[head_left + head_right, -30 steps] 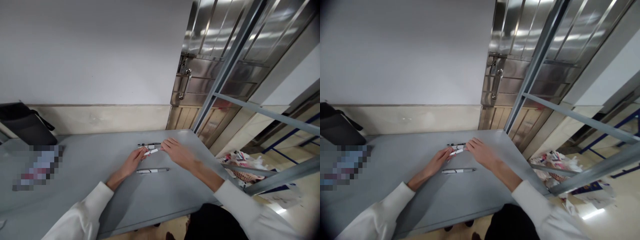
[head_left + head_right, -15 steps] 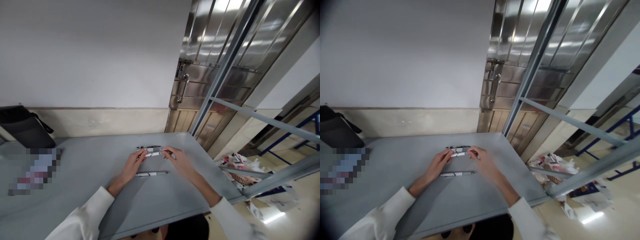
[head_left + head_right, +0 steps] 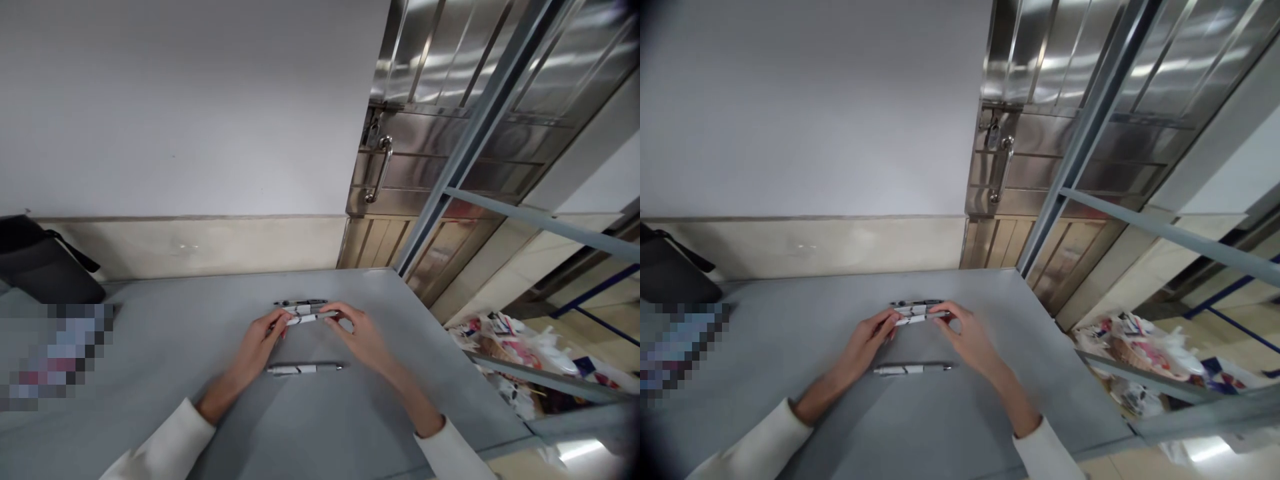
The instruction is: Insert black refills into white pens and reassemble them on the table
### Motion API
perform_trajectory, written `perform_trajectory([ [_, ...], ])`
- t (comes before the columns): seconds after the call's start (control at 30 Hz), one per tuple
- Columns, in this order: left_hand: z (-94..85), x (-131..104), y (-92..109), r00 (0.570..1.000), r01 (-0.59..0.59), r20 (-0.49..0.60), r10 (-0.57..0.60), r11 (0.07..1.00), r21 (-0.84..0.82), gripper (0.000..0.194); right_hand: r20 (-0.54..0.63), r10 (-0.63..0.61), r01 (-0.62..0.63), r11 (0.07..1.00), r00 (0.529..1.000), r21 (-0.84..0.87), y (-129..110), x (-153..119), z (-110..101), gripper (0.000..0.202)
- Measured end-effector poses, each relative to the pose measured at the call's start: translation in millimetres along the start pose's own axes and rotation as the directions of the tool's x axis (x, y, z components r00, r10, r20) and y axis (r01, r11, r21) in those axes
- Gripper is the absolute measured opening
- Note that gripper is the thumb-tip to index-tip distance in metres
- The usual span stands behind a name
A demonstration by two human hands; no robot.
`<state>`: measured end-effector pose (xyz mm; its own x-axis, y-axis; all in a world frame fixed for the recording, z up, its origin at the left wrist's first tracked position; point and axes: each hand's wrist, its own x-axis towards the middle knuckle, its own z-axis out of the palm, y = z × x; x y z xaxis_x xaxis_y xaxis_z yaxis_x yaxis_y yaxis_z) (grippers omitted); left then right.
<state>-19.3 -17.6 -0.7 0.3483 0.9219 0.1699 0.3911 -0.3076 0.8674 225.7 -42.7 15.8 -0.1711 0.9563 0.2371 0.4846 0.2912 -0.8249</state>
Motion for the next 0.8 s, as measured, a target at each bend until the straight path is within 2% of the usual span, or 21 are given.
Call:
perform_trajectory([
  [0.1,0.2,-0.9,1.4,1.0,-0.002,0.0,0.002,1.0,0.0,0.044,-0.019,-0.033,0.033,0.999,0.999,0.023,1.9,0.9,0.7,0.019],
  [0.23,-0.1,-2.3,6.1,1.0,0.009,0.02,-0.01,1.0,0.016,0.042,0.009,0.052,-0.052,0.997,0.999,0.049,3.3,-1.4,2.5,0.021],
  [0.4,-0.8,-2.0,8.1,1.0,-0.009,0.024,0.008,1.0,0.023,0.04,-0.034,0.015,-0.014,0.999,0.999,0.044,6.4,-3.8,3.3,0.019],
  [0.63,-1.4,-2.3,3.9,0.999,-0.017,0.053,0.015,0.999,0.043,0.038,0.01,0.03,-0.031,0.994,0.999,0.1,5.1,-3.7,3.8,0.02],
  [0.8,-3.3,-2.8,6.9,0.999,-0.027,0.04,0.024,0.997,0.078,0.04,-0.005,-0.021,0.021,0.992,1.0,0.123,4.7,-3.6,4.1,0.015],
])
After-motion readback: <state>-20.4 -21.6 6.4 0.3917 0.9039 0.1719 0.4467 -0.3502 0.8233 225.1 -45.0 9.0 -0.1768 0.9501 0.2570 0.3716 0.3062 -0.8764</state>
